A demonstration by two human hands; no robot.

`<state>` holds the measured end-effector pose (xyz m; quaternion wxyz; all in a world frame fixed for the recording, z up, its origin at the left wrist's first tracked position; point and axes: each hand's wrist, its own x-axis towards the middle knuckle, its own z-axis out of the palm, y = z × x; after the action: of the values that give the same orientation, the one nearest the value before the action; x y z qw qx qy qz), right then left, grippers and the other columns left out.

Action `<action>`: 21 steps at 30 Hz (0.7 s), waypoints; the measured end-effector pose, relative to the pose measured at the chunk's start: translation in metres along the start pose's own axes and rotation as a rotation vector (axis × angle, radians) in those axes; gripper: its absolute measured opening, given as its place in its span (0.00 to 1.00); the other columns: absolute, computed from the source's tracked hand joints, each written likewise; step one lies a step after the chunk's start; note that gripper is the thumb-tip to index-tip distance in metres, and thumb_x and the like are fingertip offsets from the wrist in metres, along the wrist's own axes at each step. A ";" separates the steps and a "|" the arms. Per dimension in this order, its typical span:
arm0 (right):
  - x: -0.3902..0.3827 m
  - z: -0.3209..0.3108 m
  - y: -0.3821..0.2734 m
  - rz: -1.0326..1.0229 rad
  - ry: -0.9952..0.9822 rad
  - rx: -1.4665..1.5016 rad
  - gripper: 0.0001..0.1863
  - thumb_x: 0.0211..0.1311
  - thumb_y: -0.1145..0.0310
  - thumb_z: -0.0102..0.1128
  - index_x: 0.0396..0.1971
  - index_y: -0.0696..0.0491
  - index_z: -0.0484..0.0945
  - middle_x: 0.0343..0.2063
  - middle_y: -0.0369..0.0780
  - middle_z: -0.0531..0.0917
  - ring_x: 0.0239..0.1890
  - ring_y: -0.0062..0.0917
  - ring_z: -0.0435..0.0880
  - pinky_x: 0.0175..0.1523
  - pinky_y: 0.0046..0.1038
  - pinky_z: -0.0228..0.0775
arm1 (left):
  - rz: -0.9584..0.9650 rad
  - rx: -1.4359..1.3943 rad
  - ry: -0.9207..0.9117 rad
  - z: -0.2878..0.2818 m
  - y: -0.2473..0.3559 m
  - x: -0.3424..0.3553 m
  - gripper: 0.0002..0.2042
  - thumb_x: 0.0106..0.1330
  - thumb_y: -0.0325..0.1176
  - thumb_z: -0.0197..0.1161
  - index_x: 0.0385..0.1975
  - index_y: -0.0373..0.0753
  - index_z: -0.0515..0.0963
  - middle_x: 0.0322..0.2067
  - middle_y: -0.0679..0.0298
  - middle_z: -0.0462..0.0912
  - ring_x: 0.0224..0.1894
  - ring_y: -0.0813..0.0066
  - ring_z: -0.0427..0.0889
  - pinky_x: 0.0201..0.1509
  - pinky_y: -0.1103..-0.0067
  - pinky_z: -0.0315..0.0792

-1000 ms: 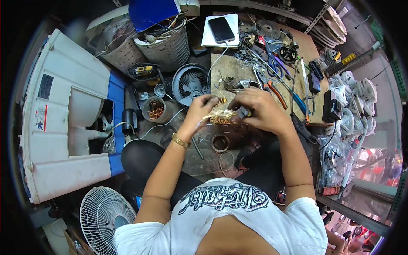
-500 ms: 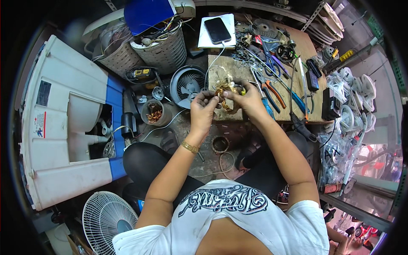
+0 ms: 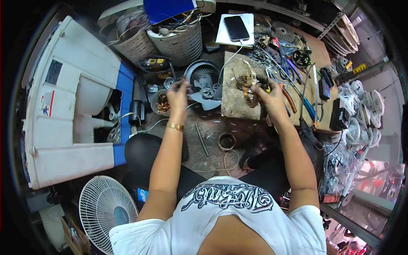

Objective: The person removes tape from a copper wire coil by hand and using pliers, then cuts the tape with a cutter.

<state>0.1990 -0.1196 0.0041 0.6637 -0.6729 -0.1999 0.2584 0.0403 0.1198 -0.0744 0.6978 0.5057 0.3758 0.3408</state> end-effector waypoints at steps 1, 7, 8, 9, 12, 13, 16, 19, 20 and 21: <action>-0.001 -0.001 -0.003 -0.031 0.017 -0.066 0.23 0.54 0.75 0.67 0.50 0.65 0.76 0.28 0.33 0.78 0.29 0.15 0.75 0.37 0.19 0.69 | 0.055 0.087 0.168 -0.023 -0.017 0.022 0.07 0.62 0.30 0.65 0.36 0.35 0.78 0.27 0.67 0.81 0.22 0.83 0.77 0.23 0.84 0.69; -0.006 0.032 -0.028 -0.039 -0.156 -0.029 0.19 0.53 0.77 0.67 0.46 0.62 0.77 0.28 0.32 0.77 0.30 0.14 0.74 0.35 0.19 0.70 | 0.052 0.436 0.515 -0.128 -0.075 0.061 0.26 0.56 0.32 0.68 0.53 0.24 0.72 0.52 0.45 0.77 0.55 0.58 0.75 0.62 0.69 0.65; -0.009 0.017 -0.027 -0.004 -0.130 -0.056 0.17 0.53 0.76 0.68 0.44 0.61 0.78 0.28 0.32 0.77 0.31 0.14 0.75 0.36 0.19 0.70 | 0.105 0.454 0.251 -0.078 -0.073 0.044 0.31 0.58 0.36 0.68 0.58 0.24 0.67 0.59 0.43 0.70 0.59 0.54 0.71 0.65 0.68 0.63; -0.011 0.002 -0.026 -0.008 -0.148 -0.125 0.16 0.52 0.76 0.68 0.42 0.60 0.78 0.28 0.33 0.78 0.32 0.15 0.75 0.37 0.19 0.70 | 0.279 0.486 0.136 -0.024 -0.059 0.015 0.34 0.60 0.39 0.68 0.62 0.27 0.63 0.62 0.44 0.65 0.62 0.54 0.67 0.66 0.66 0.62; -0.013 0.002 -0.043 -0.100 -0.336 -0.263 0.13 0.49 0.75 0.68 0.37 0.59 0.79 0.30 0.35 0.80 0.34 0.17 0.77 0.41 0.22 0.70 | 0.350 0.210 -0.362 0.034 0.026 -0.034 0.24 0.68 0.41 0.60 0.57 0.29 0.69 0.55 0.53 0.75 0.56 0.66 0.74 0.61 0.73 0.67; -0.014 0.006 -0.052 -0.158 -0.413 -0.311 0.14 0.48 0.76 0.68 0.37 0.58 0.79 0.31 0.35 0.81 0.36 0.18 0.77 0.44 0.22 0.70 | 0.260 0.122 -0.513 0.040 0.050 -0.044 0.22 0.70 0.41 0.59 0.54 0.29 0.72 0.51 0.55 0.78 0.53 0.68 0.76 0.59 0.75 0.68; -0.013 0.011 -0.058 -0.374 -0.558 -0.485 0.14 0.43 0.75 0.68 0.34 0.59 0.80 0.31 0.39 0.83 0.37 0.24 0.81 0.48 0.24 0.71 | -0.107 0.092 -0.820 0.046 0.077 -0.050 0.17 0.72 0.42 0.55 0.44 0.31 0.79 0.37 0.63 0.84 0.43 0.77 0.80 0.53 0.79 0.71; -0.013 0.008 -0.059 -0.498 -0.585 -0.655 0.15 0.41 0.76 0.68 0.34 0.58 0.80 0.30 0.43 0.83 0.36 0.33 0.83 0.46 0.28 0.72 | -0.394 0.147 -0.924 0.051 0.074 -0.062 0.16 0.71 0.41 0.58 0.47 0.33 0.77 0.39 0.63 0.83 0.41 0.78 0.81 0.49 0.80 0.74; -0.013 0.007 -0.059 -0.525 -0.579 -0.664 0.16 0.41 0.75 0.68 0.35 0.57 0.80 0.30 0.44 0.83 0.36 0.36 0.83 0.45 0.30 0.72 | -0.504 0.049 -0.881 0.051 0.070 -0.069 0.16 0.69 0.39 0.60 0.48 0.34 0.77 0.39 0.63 0.83 0.40 0.77 0.82 0.50 0.79 0.74; -0.013 0.007 -0.060 -0.549 -0.570 -0.674 0.17 0.40 0.74 0.67 0.35 0.56 0.80 0.31 0.44 0.83 0.36 0.38 0.82 0.44 0.32 0.72 | -0.558 -0.029 -0.839 0.051 0.068 -0.072 0.15 0.69 0.38 0.60 0.49 0.33 0.76 0.40 0.62 0.83 0.42 0.75 0.82 0.50 0.78 0.75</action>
<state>0.1886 -0.1194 0.0656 0.3726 -0.6748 -0.6142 0.1691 0.0428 0.0524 0.0141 0.8603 0.4694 0.1791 -0.0860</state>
